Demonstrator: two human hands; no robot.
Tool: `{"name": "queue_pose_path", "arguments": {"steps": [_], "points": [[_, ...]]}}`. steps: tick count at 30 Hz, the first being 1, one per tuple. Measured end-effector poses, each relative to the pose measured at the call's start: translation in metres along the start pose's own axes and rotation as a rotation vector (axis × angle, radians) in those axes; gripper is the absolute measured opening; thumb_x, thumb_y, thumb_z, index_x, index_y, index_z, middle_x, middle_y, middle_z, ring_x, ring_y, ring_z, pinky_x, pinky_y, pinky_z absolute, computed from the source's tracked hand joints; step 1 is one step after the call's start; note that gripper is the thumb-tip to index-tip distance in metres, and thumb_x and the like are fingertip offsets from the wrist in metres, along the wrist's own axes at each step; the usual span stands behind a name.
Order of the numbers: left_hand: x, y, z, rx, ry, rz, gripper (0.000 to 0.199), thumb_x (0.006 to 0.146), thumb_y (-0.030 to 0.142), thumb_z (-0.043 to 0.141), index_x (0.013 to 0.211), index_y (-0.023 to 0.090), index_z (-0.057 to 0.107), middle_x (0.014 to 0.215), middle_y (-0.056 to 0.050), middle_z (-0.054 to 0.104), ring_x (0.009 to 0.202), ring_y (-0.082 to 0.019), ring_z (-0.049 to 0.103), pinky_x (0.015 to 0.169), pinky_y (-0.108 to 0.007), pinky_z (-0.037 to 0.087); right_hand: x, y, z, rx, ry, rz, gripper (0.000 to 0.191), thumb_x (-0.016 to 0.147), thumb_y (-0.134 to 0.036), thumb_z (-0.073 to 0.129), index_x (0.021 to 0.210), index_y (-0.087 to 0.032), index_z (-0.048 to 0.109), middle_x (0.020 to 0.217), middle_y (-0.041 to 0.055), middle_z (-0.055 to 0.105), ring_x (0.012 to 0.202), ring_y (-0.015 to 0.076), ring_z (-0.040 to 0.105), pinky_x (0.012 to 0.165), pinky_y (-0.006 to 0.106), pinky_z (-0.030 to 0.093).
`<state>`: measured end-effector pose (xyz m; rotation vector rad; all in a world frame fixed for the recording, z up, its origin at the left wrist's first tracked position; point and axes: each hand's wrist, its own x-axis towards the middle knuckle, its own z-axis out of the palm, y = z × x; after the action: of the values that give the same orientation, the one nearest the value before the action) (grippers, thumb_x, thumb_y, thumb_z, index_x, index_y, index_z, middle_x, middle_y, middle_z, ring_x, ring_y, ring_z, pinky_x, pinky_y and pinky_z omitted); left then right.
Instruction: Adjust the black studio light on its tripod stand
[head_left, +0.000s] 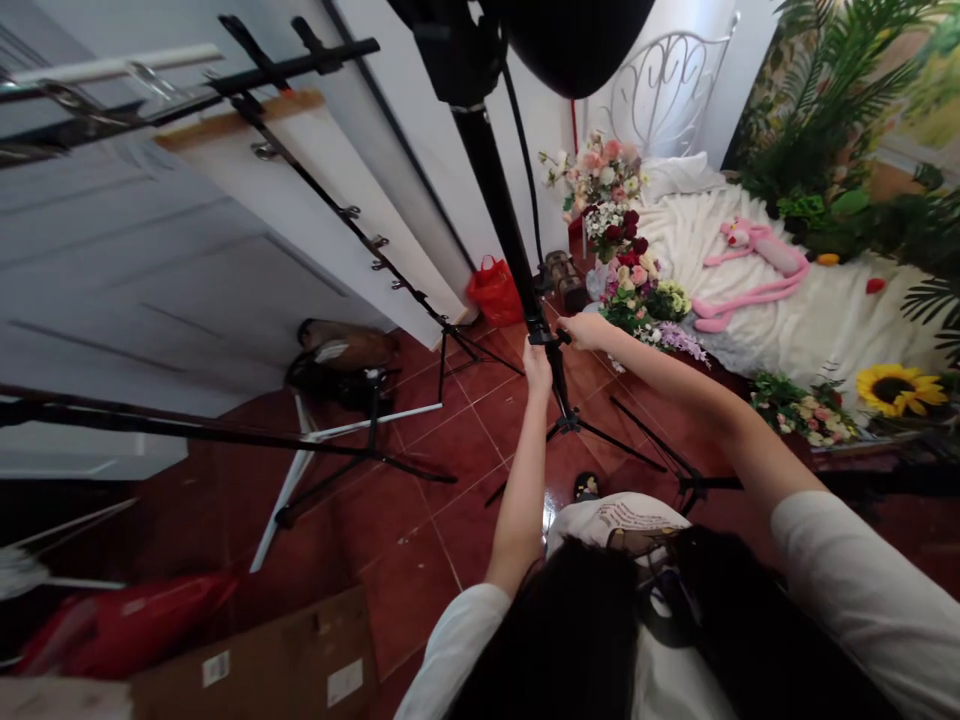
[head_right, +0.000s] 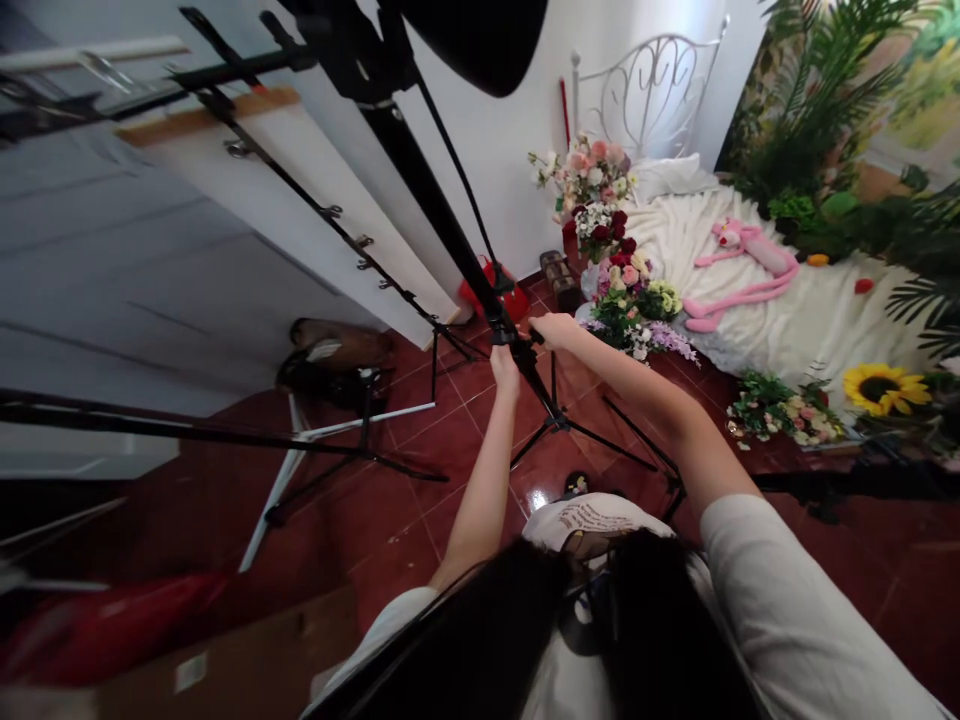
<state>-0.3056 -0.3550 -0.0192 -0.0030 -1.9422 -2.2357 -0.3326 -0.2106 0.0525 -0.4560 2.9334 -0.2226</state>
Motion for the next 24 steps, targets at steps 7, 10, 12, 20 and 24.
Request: {"name": "queue_pose_path", "arguments": {"steps": [7, 10, 12, 20, 24], "points": [[0.001, 0.003, 0.001, -0.02, 0.012, -0.076, 0.042, 0.089, 0.065, 0.056, 0.083, 0.024, 0.059, 0.087, -0.005, 0.068, 0.098, -0.021, 0.067, 0.091, -0.033, 0.054, 0.042, 0.002, -0.017, -0.105, -0.129, -0.151, 0.033, 0.061, -0.007, 0.087, 0.088, -0.02, 0.074, 0.089, 0.0065, 0.075, 0.092, 0.0268, 0.072, 0.072, 0.028, 0.048], [0.001, 0.003, 0.002, -0.033, 0.009, -0.087, 0.041, 0.088, 0.066, 0.057, 0.085, 0.024, 0.059, 0.086, -0.005, 0.068, 0.094, -0.02, 0.068, 0.089, -0.033, 0.055, 0.044, 0.005, -0.014, -0.062, -0.086, -0.209, 0.032, 0.059, -0.007, 0.088, 0.084, -0.019, 0.073, 0.095, 0.0086, 0.074, 0.093, 0.0271, 0.069, 0.073, 0.03, 0.047], [0.001, 0.0, 0.002, -0.049, -0.01, -0.07, 0.044, 0.088, 0.068, 0.057, 0.087, 0.024, 0.06, 0.086, -0.005, 0.068, 0.092, -0.02, 0.067, 0.086, -0.033, 0.055, 0.034, 0.004, -0.005, -0.024, 0.011, -0.235, 0.024, 0.068, -0.007, 0.083, 0.088, -0.016, 0.072, 0.098, 0.0122, 0.073, 0.097, 0.0281, 0.067, 0.078, 0.032, 0.046], [0.009, -0.025, 0.0, -0.057, -0.056, 0.076, 0.064, 0.079, 0.086, 0.049, 0.089, 0.024, 0.058, 0.089, -0.005, 0.066, 0.084, -0.019, 0.063, 0.082, -0.034, 0.053, -0.001, -0.003, 0.042, -0.098, 0.261, -0.121, 0.027, 0.1, -0.017, 0.046, 0.122, -0.011, 0.06, 0.119, 0.0194, 0.062, 0.113, 0.0296, 0.054, 0.082, 0.035, 0.046], [0.01, -0.029, 0.002, -0.05, -0.035, 0.17, 0.063, 0.082, 0.085, 0.046, 0.088, 0.023, 0.056, 0.082, -0.004, 0.064, 0.075, -0.018, 0.061, 0.075, -0.034, 0.052, 0.013, 0.004, 0.038, -0.135, 0.222, -0.134, 0.031, 0.097, -0.016, 0.05, 0.126, -0.007, 0.057, 0.136, 0.0231, 0.055, 0.12, 0.0318, 0.052, 0.088, 0.04, 0.048]]}}
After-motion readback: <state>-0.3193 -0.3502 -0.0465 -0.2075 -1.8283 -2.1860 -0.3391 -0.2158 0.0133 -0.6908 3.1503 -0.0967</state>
